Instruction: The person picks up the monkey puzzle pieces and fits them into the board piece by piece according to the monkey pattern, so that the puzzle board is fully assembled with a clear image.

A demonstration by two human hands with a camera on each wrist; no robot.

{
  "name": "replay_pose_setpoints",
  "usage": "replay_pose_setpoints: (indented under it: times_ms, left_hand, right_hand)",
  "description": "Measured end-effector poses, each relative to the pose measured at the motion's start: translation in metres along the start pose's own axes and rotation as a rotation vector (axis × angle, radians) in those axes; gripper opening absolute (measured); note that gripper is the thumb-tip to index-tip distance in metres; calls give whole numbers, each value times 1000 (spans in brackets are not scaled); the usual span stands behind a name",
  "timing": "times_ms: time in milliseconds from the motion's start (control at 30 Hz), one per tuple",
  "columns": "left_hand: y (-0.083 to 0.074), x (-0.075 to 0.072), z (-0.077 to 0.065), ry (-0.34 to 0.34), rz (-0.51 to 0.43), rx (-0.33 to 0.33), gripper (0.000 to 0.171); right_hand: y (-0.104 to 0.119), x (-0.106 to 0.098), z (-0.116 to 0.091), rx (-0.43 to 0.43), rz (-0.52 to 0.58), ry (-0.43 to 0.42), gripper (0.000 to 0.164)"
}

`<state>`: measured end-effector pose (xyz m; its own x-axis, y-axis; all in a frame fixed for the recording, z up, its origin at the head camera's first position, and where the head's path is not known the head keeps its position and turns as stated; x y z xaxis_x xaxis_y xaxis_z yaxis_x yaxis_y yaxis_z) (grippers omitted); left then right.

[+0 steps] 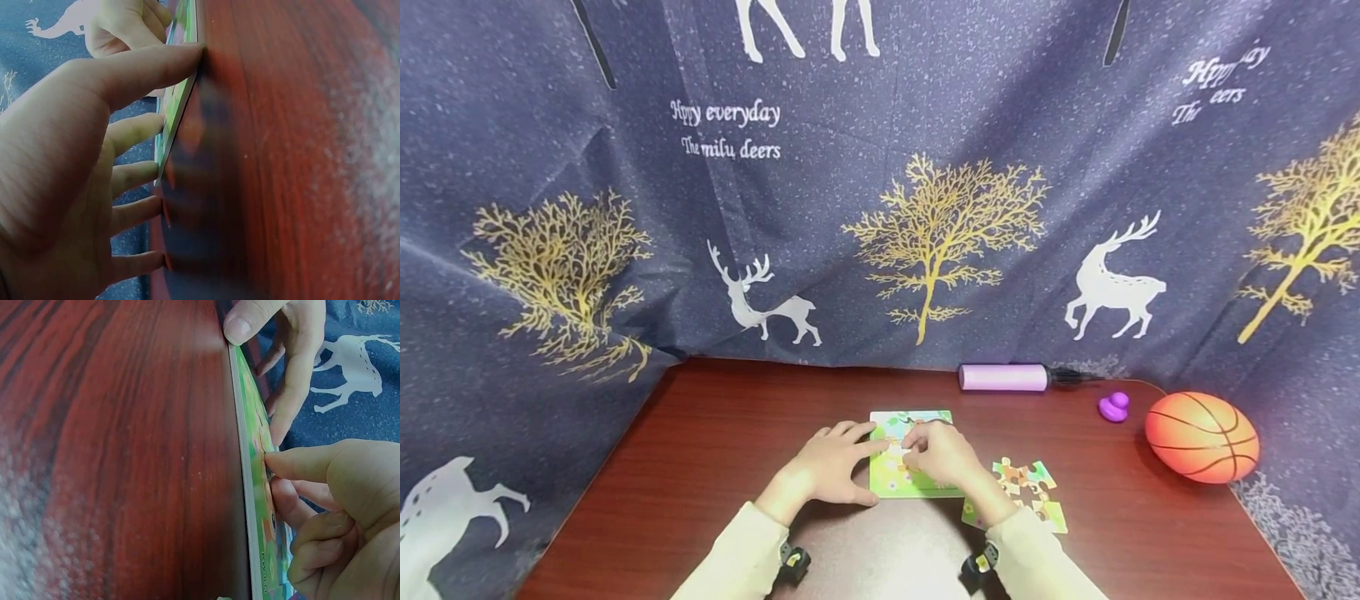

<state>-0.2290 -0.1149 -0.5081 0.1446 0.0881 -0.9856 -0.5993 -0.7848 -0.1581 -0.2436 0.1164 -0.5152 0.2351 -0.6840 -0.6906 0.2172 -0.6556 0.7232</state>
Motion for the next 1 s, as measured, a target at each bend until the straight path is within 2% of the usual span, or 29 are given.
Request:
replay_pose_setpoints:
  times_ms: [300, 600, 733, 900, 1000]
  left_hand:
    - [0, 3, 2, -8, 21, -7, 86]
    - [-3, 1, 2, -3, 47, -26, 90]
    - [-3, 2, 2, -3, 40, -24, 90]
    - [-2, 4, 2, -2, 53, -17, 87]
    - [-4, 4, 2, 6, 72, -11, 81]
  right_hand:
    - [-1, -1, 2, 25, -4, -4, 14]
    - [-2, -1, 3, 13, 0, -13, 15]
    - [-2, -3, 2, -12, 15, -7, 11]
    - [-8, -17, -4, -25, 34, -59, 5]
    - [-16, -33, -11, 18, 48, -109, 5]
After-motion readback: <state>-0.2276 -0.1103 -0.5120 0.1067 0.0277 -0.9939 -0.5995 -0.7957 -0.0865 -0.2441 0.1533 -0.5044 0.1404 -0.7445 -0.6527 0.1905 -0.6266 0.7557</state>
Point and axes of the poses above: each hand's wrist, its own z-axis towards the middle knuckle, its own x-axis out of the palm, y = z × x, the point moved 1 cm from there along z, towards the middle knuckle, and after that the axes turned 6 degrees about z, right-handed, at the moved point
